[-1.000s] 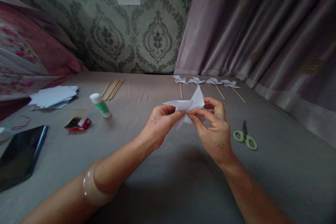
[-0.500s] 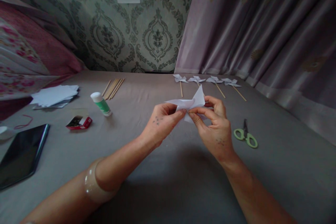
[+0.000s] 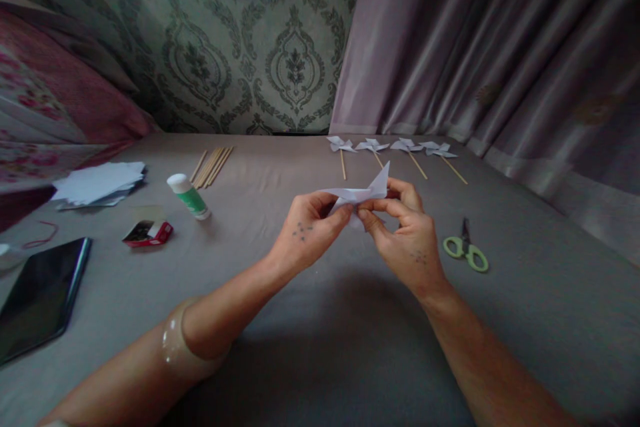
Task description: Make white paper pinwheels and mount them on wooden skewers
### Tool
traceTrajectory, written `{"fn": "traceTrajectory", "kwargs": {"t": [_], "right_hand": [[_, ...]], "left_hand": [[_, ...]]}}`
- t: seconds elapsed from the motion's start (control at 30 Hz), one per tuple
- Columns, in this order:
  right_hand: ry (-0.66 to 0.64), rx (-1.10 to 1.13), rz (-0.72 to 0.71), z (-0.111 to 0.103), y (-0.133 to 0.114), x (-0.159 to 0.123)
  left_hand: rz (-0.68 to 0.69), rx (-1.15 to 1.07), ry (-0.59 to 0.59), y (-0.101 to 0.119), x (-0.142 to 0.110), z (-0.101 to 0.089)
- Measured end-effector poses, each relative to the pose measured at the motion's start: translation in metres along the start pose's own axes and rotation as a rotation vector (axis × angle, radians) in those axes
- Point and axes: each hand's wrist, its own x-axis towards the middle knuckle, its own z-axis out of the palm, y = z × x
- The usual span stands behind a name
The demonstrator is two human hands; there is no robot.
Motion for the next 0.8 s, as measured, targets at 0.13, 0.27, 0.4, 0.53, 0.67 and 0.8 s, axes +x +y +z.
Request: {"fn": "traceTrajectory", "kwargs": {"t": [0.13, 0.27, 0.4, 0.53, 0.67, 0.8], "right_hand": [[-0.012, 0.08, 0.049, 0.0015, -0.0001, 0.0009], [-0.07, 0.194, 0.124, 0.0022, 0.0004, 0.0014], [-0.111, 0.249, 0.215, 0.0022, 0.0009, 0.0007], [-0.099, 0.269, 0.246, 0.0034, 0.0006, 0.0004], [-0.074, 0.281, 0.259, 0.005, -0.0007, 0.0016], [-0.029, 0.258, 0.238, 0.0068, -0.0033, 0.0026]], "left_hand": [[0.031, 0.015, -0.005, -0.0023, 0.0007, -0.0013], [0.025, 0.024, 0.003, -0.0027, 0.0006, -0.0014], [-0.008, 0.032, 0.001, -0.0014, 0.0003, -0.0002], [-0.067, 0.023, 0.019, -0.0021, 0.001, 0.0001], [-0.091, -0.002, 0.031, -0.0036, 0.0022, -0.001], [-0.096, -0.006, 0.037, -0.0017, 0.0023, -0.0019]]}}
